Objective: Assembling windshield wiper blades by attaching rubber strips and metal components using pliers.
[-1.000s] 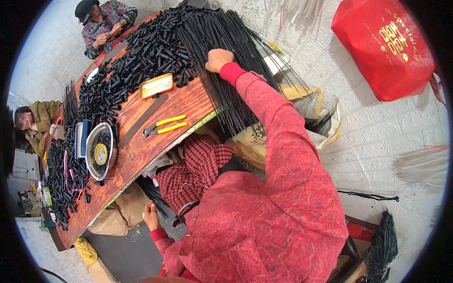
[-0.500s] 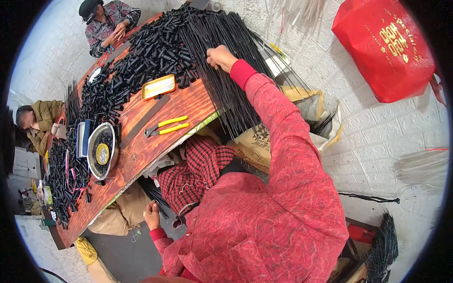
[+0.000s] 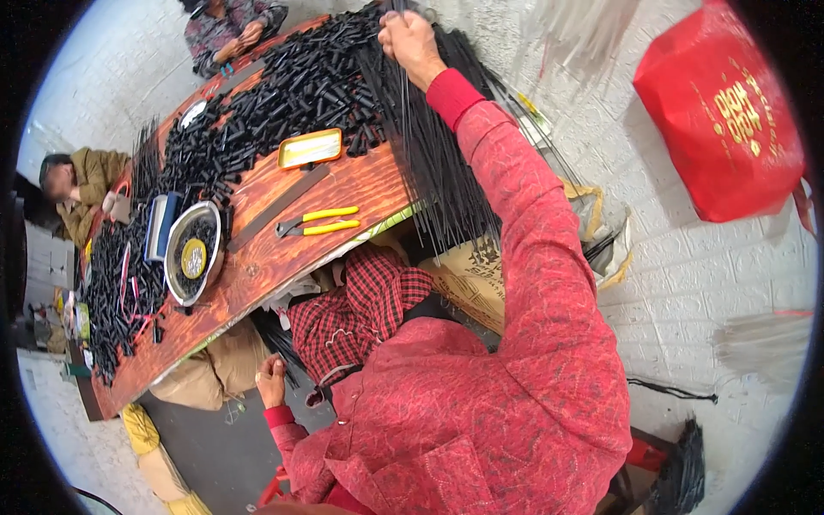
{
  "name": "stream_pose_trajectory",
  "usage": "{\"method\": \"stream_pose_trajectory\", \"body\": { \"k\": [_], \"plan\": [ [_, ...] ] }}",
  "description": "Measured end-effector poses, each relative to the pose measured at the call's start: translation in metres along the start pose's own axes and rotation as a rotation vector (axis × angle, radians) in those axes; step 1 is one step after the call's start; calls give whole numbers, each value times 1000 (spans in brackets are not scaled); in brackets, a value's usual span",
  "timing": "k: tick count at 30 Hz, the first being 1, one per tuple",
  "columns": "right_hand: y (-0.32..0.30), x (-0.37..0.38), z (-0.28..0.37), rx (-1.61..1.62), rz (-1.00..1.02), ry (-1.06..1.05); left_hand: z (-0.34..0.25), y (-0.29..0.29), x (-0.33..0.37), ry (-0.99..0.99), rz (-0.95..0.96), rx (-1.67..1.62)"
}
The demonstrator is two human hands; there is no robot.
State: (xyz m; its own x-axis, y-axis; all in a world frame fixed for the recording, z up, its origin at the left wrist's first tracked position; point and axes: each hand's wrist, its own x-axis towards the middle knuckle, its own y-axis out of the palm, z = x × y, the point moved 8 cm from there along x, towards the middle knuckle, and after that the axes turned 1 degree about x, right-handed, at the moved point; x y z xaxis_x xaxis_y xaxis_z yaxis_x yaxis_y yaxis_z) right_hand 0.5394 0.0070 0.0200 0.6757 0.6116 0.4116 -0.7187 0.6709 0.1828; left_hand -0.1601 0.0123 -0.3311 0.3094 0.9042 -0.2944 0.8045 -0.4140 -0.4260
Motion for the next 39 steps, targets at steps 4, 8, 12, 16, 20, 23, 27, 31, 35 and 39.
{"method": "stream_pose_trajectory", "body": {
  "k": [4, 8, 12, 16, 20, 23, 27, 31, 35, 39],
  "plan": [
    [42, 0, 33, 176, 72, -100, 0, -3, 0, 33, -23, 35],
    [103, -45, 79, 572, 364, -354, -22, -2, -3, 67, -68, 235],
    [127, -122, 28, 108, 145, -170, -1, -1, -7, 50, -78, 179],
    [129, -159, -45, 109, 240, -24, 2, 2, -9, 37, -73, 150],
    [144, -157, 23, 93, 406, -63, 17, -3, -15, 13, -71, -6],
    [147, -183, 71, 149, 508, 67, 0, 3, -22, -24, -27, -186],
    [135, -234, 120, 137, 648, 222, -46, 8, -33, 8, 21, -328],
    [109, -283, 129, 106, 712, 405, -100, 12, -49, 19, 140, -421],
    [82, -328, 107, 102, 755, 514, -160, 22, -76, 66, 378, -448],
    [69, -370, 85, 30, 809, 572, -205, 40, -115, 208, 748, -513]
  ]
}}
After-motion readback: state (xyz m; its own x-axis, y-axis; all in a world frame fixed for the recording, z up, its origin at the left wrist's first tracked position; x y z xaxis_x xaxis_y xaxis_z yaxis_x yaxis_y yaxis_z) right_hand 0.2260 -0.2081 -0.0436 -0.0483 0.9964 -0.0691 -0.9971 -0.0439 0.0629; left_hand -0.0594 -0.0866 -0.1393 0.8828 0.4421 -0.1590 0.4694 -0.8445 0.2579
